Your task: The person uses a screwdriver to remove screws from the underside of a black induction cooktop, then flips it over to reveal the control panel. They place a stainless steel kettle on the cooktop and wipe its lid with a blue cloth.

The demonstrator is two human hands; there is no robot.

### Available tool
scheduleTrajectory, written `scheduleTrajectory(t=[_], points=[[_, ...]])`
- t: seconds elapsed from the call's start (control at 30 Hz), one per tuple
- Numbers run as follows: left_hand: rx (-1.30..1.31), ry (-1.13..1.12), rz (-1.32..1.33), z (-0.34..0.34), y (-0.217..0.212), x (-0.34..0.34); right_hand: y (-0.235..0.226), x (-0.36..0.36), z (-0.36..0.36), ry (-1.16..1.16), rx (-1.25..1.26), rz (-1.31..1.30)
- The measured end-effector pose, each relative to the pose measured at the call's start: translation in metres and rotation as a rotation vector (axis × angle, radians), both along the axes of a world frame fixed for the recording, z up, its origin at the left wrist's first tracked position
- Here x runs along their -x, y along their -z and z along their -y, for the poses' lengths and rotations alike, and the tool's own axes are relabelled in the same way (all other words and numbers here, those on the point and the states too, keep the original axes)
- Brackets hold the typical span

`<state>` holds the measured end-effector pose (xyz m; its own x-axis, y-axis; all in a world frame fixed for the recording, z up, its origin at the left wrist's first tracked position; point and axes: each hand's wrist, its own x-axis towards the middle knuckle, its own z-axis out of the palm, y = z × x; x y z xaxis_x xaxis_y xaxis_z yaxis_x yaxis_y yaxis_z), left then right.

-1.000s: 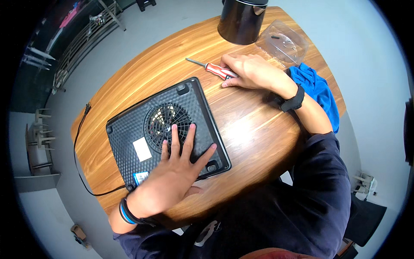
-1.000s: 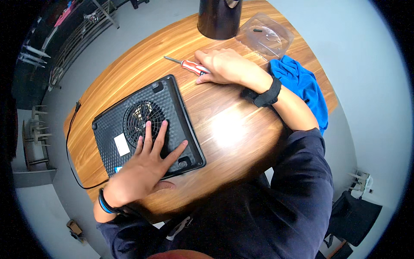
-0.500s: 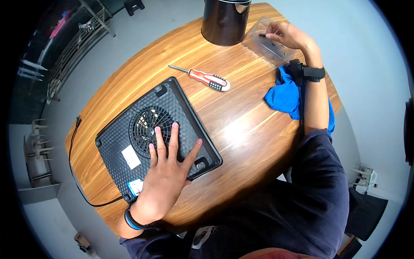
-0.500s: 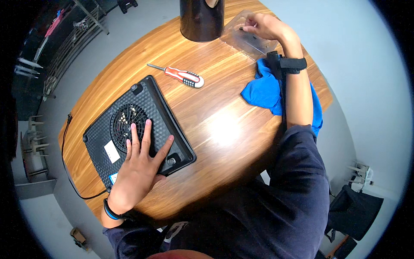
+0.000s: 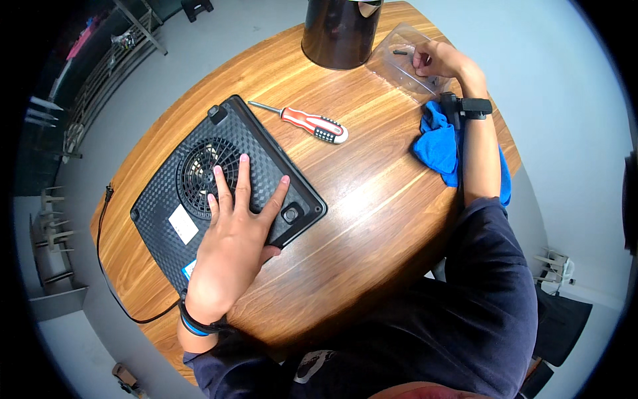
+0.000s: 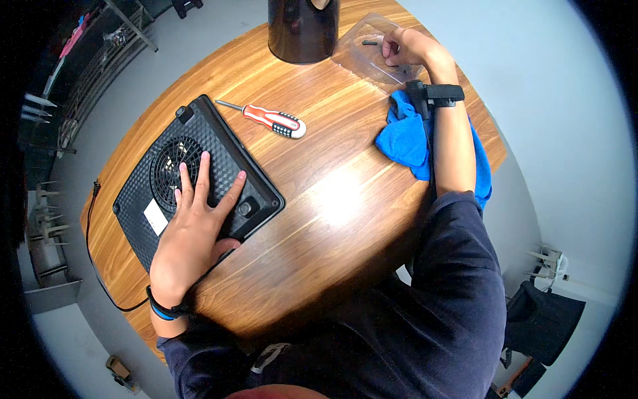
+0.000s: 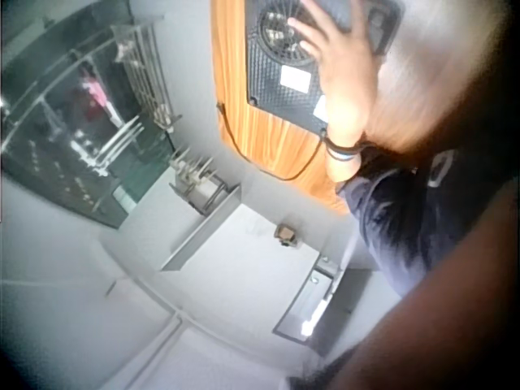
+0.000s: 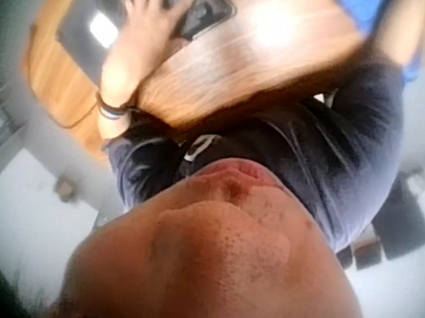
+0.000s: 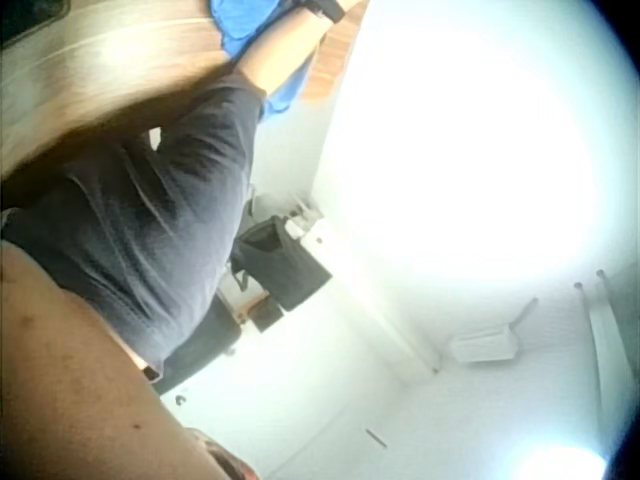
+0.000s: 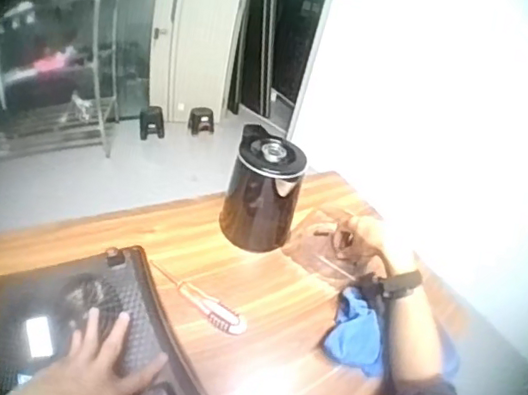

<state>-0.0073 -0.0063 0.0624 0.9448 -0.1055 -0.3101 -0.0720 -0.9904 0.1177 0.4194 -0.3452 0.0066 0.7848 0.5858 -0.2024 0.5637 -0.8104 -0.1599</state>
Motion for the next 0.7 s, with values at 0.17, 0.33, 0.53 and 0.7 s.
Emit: scheduleTrajectory(t=[0.17,0.33,0.53,0.7], points=[[0.015,-0.030,0.030,-0.008,0.005,-0.005,-0.006,0.005,-0.010,-0.053,0.052,-0.010],[0.090,-0.024,0.094,-0.012,0.009,-0.002,-0.003,0.003,-0.001,-0.164,-0.051,0.000],[0.074,-0.038,0.125,-0.015,0.017,0.005,-0.040,0.042,-0.024,-0.160,-0.138,-0.124],[0.036,0.001,0.149,-0.021,0.016,0.004,-0.058,0.097,-0.062,-0.416,-0.280,0.010]])
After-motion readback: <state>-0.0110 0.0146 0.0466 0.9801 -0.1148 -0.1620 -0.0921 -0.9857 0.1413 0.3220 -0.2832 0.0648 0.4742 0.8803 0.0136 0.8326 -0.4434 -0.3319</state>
